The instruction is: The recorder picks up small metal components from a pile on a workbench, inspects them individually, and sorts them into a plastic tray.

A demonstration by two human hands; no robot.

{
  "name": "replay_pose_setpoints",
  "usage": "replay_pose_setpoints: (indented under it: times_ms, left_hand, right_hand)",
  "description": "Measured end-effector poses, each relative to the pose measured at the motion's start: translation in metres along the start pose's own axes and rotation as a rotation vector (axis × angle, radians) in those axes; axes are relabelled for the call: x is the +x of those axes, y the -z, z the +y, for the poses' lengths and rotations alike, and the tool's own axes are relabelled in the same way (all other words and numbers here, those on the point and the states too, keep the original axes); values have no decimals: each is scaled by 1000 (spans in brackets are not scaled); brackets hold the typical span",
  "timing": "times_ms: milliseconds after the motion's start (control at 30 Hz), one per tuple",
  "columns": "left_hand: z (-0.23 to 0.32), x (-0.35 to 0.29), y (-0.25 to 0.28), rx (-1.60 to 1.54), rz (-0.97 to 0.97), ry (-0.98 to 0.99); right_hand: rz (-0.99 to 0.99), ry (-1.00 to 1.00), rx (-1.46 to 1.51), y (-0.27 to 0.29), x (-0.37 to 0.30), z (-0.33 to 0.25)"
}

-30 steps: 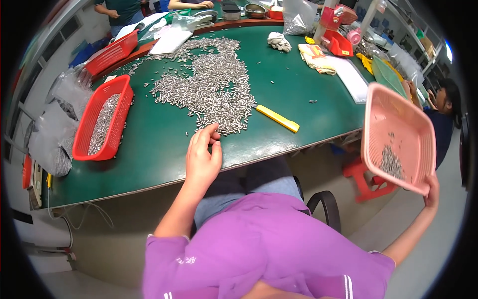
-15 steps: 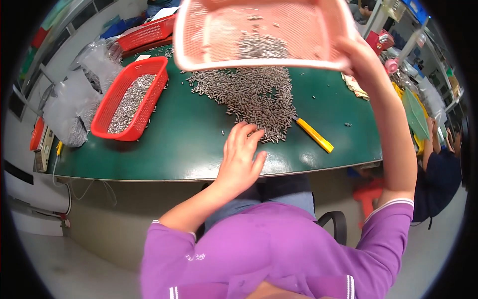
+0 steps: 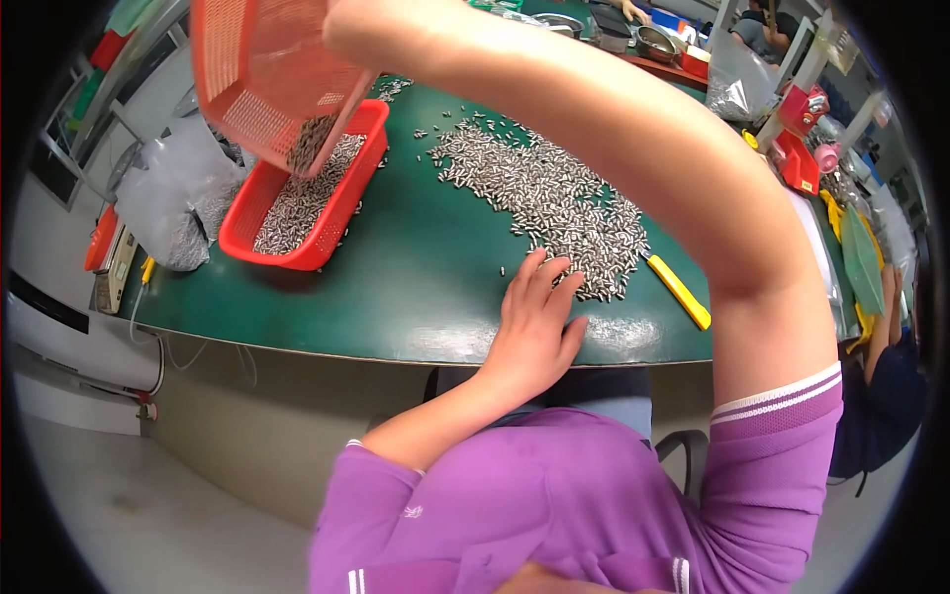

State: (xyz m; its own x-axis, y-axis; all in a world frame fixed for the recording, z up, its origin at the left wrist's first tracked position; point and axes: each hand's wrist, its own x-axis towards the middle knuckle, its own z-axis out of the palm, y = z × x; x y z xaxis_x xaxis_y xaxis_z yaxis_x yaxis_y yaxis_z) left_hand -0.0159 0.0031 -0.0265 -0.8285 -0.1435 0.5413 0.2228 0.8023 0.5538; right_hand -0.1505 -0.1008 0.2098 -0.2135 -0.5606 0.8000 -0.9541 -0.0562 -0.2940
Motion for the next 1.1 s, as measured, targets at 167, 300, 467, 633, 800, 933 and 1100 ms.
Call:
replay_pose_setpoints:
  times_ms: [167,300,467,633,800,933,1100]
  left_hand:
    - [-3,0,0,-1,6,-3]
    - [-2,1,-3,-2,8,-34]
    - [-3,0,-1,16,14,-17]
    - [0,2,1,51,20,-9]
    - [3,2,-5,60,24,14]
    - [2,2,-3,56,4,17]
    - [1,-2,2,116,-13,34]
  right_hand:
    - [-17,167,134,-5,-12,-24]
    - [-1,313,121,-17,-12,-21]
    - [72,404,60,1,-16,-19]
    - [64,267,-32,41,-26,-13]
    - [101,-35,112,113,-61,62]
    - [55,-546,224,229,-154,121]
    - [327,-995,264,374,-312,85]
